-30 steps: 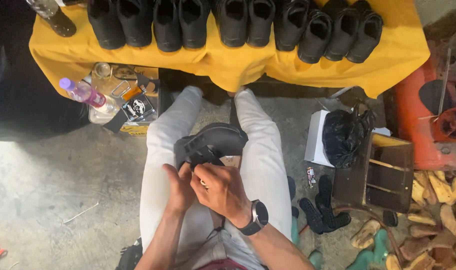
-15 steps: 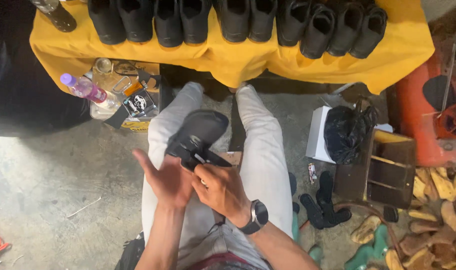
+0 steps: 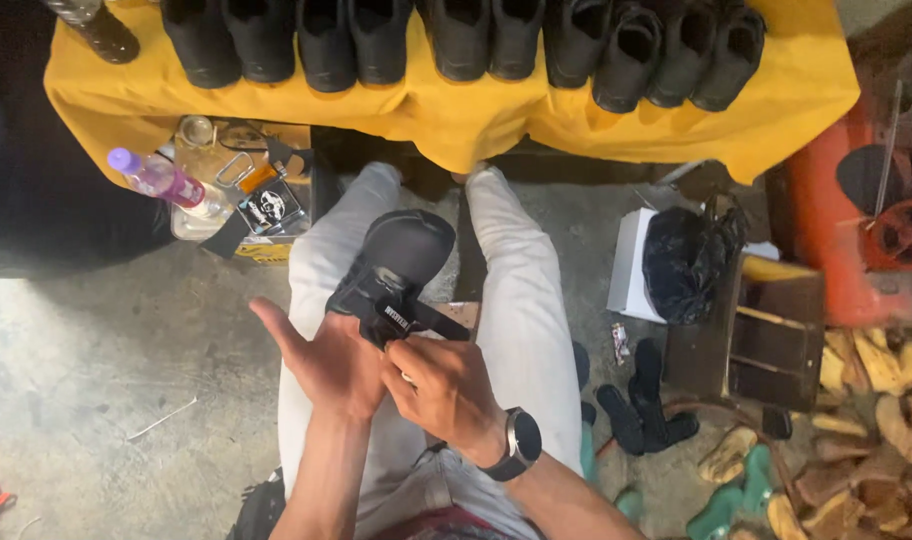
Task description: Polishing a black shoe with a sponge and cloth in a workshop
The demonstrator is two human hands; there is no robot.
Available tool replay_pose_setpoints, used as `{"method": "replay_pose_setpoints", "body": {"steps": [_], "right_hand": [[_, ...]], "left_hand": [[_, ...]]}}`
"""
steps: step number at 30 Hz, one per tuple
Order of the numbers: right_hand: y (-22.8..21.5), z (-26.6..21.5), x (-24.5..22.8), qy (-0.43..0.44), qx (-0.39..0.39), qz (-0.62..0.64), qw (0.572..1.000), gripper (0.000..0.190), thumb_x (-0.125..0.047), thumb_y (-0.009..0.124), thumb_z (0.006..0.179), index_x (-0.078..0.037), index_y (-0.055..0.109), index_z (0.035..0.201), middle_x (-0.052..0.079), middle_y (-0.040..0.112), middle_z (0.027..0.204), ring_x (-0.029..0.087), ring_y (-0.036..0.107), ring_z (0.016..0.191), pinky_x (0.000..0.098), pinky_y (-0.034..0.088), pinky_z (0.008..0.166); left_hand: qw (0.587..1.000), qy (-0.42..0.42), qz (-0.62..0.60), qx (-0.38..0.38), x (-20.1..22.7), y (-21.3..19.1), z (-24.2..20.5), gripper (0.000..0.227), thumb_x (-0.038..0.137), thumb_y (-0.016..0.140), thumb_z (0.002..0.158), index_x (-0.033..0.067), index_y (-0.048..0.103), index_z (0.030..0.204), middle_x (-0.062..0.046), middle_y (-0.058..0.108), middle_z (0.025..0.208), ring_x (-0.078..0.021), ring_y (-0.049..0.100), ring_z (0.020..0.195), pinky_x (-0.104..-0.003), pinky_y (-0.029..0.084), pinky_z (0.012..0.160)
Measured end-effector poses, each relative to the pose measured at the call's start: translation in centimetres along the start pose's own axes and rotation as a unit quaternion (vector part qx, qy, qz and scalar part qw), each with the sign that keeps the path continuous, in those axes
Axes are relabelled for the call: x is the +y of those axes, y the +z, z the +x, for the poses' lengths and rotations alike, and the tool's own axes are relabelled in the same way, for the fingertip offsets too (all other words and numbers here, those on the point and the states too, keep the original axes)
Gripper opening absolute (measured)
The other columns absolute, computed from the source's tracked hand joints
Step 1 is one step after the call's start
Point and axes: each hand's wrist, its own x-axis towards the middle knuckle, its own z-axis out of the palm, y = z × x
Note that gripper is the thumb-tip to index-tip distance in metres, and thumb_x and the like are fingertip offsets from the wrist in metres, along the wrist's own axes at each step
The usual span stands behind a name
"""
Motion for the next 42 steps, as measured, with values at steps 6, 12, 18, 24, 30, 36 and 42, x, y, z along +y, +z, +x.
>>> {"method": "replay_pose_setpoints", "body": {"steps": [6, 12, 18, 24, 30, 36, 42], "right_hand": [[1.3, -0.2, -0.5, 0.032, 0.024, 0.019, 0.999, 0.039, 0.0, 0.061, 0.095, -0.007, 0.035, 0.067, 0.007, 0.035, 0.057, 0.024, 0.034, 0.047, 0.0389, 0.031, 0.047], [0.4, -1.1, -1.8, 0.074, 0.007, -0.017, 0.997, 0.01, -0.003, 0.062, 0.09, -0.008, 0.058, 0.083, 0.006, 0.064, 0.074, 0.026, 0.062, 0.063, 0.0381, 0.048, 0.056], [-0.7, -1.3, -1.1, 0.17, 0.039, 0.028, 0.984, 0.027, -0.034, 0.068, 0.098, -0.01, 0.058, 0.105, -0.001, 0.067, 0.062, 0.01, 0.062, 0.042, 0.0238, 0.05, 0.036], [-0.7, -0.2, 0.7, 0.254, -0.006, -0.053, 0.966, 0.047, -0.05, 0.068, 0.094, -0.011, 0.046, 0.077, -0.001, 0.063, 0.054, 0.028, 0.061, 0.046, 0.0383, 0.04, 0.043], [-1.2, -1.8, 0.6, 0.216, 0.03, 0.039, 0.975, 0.031, -0.017, 0.059, 0.101, -0.01, 0.042, 0.077, 0.005, 0.041, 0.055, 0.015, 0.042, 0.039, 0.0321, 0.031, 0.042], [1.3, -5.3, 2.7, 0.322, 0.03, 0.203, 0.924, 0.038, -0.018, 0.058, 0.104, -0.01, 0.04, 0.072, 0.0, 0.041, 0.065, 0.009, 0.039, 0.062, 0.0314, 0.032, 0.056], [0.8, -7.7, 4.2, 0.379, 0.022, 0.317, 0.869, 0.019, -0.018, 0.056, 0.104, -0.004, 0.068, 0.106, 0.006, 0.069, 0.085, 0.012, 0.059, 0.063, 0.0265, 0.054, 0.062]], "left_hand": [[0.985, -0.034, 0.082, 0.151, -0.7, -7.3, -1.4, 0.089, 0.09, 0.045, 0.082, 0.0074, 0.067, 0.108, -0.006, 0.072, 0.087, -0.0126, 0.064, 0.082, -0.026, 0.052, 0.077], [0.997, -0.045, 0.004, 0.063, -0.6, -1.3, -0.3, 0.112, 0.088, 0.048, 0.08, -0.0042, 0.054, 0.143, -0.025, 0.063, 0.136, -0.0399, 0.06, 0.126, -0.051, 0.046, 0.111], [0.996, -0.024, 0.048, 0.07, -0.6, -1.2, -1.2, 0.111, 0.09, 0.044, 0.079, -0.0031, 0.057, 0.138, -0.019, 0.069, 0.124, -0.0312, 0.068, 0.11, -0.04, 0.055, 0.093], [0.994, -0.031, 0.063, 0.084, -1.1, -2.2, -1.5, 0.117, 0.092, 0.043, 0.076, -0.0016, 0.05, 0.146, -0.021, 0.059, 0.141, -0.035, 0.052, 0.135, -0.046, 0.038, 0.116], [0.993, 0.016, 0.028, 0.117, 0.6, -0.3, -0.5, 0.107, 0.084, 0.049, 0.084, -0.0128, 0.06, 0.128, -0.023, 0.073, 0.111, -0.0341, 0.073, 0.095, -0.041, 0.062, 0.082], [0.994, -0.018, -0.083, 0.064, -0.1, 1.1, -0.5, 0.109, 0.076, 0.058, 0.087, -0.0114, 0.039, 0.149, -0.027, 0.058, 0.141, -0.0383, 0.059, 0.128, -0.047, 0.052, 0.106], [0.923, 0.105, 0.324, 0.178, -0.2, -5.2, -3.5, 0.049, 0.027, 0.08, 0.086, 0.0055, 0.062, 0.127, -0.014, 0.07, 0.123, -0.0302, 0.065, 0.119, -0.041, 0.05, 0.095]]}}
